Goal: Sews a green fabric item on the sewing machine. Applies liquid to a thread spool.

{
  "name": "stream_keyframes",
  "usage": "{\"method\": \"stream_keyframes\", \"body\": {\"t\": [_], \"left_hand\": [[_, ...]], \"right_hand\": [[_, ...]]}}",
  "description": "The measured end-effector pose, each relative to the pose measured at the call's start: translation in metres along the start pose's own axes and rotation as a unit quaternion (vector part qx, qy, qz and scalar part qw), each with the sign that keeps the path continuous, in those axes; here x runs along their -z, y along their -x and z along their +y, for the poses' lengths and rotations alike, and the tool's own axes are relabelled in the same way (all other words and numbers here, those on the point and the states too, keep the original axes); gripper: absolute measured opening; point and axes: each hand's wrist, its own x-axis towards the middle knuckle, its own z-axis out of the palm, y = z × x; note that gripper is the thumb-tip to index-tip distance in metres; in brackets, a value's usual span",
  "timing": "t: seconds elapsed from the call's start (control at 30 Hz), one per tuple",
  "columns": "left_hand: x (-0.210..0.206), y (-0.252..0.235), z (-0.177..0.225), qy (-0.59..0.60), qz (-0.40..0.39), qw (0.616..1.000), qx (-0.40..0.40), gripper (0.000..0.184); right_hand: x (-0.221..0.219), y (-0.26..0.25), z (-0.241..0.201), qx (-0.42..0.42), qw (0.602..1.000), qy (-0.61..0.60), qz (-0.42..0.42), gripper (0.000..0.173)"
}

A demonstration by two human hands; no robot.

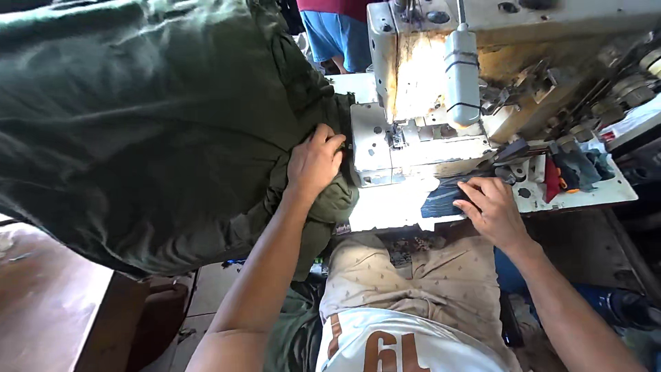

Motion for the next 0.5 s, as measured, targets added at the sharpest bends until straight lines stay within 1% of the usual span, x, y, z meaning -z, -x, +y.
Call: {"method": "stream_keyframes", "body": {"t": [0.07,0.1,0.13,0.17,0.2,0.23,0.3,0.37,0.43,0.5], "left_hand": [[-0.006,-0.006,0.001,0.025,0.029,0.999,-0.029,0.029],[-0.007,-0.008,0.0,0.042,0.038,0.998,-0.037,0.029],[-0.007,-0.01,-0.001,0.056,0.042,0.997,-0.038,0.03],[-0.006,-0.011,-0.002,0.067,0.043,0.996,-0.037,0.031],[-0.005,-0.011,-0.003,0.077,0.046,0.995,-0.038,0.031],[-0.004,-0.01,-0.004,0.09,0.053,0.994,-0.04,0.031],[0.0,-0.005,-0.004,0.122,0.083,0.988,-0.045,0.029],[0.009,0.003,-0.002,0.161,0.123,0.978,-0.047,0.028],[0.021,0.012,0.001,0.189,0.154,0.969,-0.042,0.027],[0.027,0.017,0.006,0.212,0.181,0.96,-0.035,0.024]], "right_hand": [[0.013,-0.019,-0.02,0.021,0.995,-0.022,0.094,0.025],[0.018,-0.034,-0.032,0.036,0.991,-0.027,0.123,0.021],[0.022,-0.051,-0.041,0.055,0.989,-0.025,0.135,0.02],[0.023,-0.071,-0.048,0.073,0.989,-0.017,0.128,0.02],[0.021,-0.09,-0.052,0.087,0.991,-0.007,0.102,0.021],[0.016,-0.109,-0.052,0.094,0.994,-0.007,0.06,0.026],[0.0,-0.141,-0.044,0.097,0.994,-0.013,-0.046,0.038],[-0.008,-0.162,-0.037,0.091,0.986,-0.019,-0.136,0.045],[-0.005,-0.172,-0.034,0.072,0.98,-0.017,-0.182,0.046],[-0.006,-0.177,-0.032,0.049,0.979,-0.008,-0.198,0.045]]}}
